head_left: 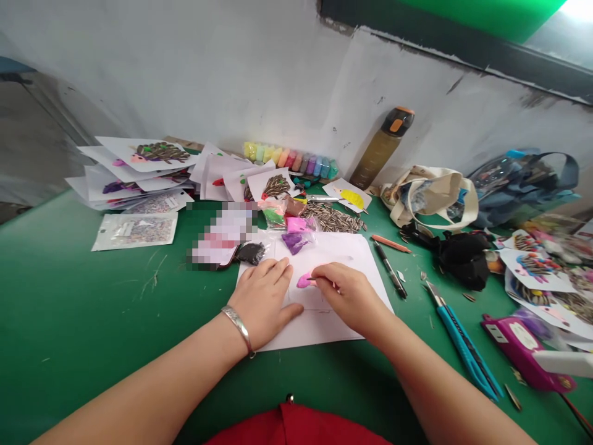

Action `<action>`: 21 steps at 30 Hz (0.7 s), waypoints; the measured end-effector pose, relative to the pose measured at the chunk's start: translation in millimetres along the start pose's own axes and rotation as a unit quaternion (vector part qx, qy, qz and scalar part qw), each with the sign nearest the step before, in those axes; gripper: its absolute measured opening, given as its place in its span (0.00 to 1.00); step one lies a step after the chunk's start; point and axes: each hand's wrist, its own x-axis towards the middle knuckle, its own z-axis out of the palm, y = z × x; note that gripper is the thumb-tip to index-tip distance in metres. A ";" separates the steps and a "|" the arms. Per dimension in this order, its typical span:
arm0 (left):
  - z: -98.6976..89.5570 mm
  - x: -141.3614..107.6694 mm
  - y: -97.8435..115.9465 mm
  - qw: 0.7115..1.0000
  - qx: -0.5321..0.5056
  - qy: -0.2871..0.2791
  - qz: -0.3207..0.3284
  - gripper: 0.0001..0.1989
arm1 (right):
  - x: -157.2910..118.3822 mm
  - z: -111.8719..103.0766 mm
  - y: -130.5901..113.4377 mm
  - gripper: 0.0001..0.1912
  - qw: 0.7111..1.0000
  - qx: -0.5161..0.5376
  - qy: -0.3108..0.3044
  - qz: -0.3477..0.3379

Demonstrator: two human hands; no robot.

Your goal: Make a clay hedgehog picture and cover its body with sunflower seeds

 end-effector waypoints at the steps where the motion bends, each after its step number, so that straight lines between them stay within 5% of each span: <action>1: -0.7 0.6 -0.1 1.000 0.002 -0.003 0.001 0.29 | -1.3 -3.4 2.0 0.10 1.000 0.003 -0.012 -0.002; 11: -20.0 18.3 1.3 0.998 0.030 -0.020 0.043 0.18 | -10.5 8.7 10.4 0.11 0.998 0.025 -0.037 -0.035; 21: -11.3 26.2 -1.4 0.998 0.015 0.019 0.055 0.16 | -15.5 14.5 12.9 0.10 0.999 0.051 -0.002 -0.011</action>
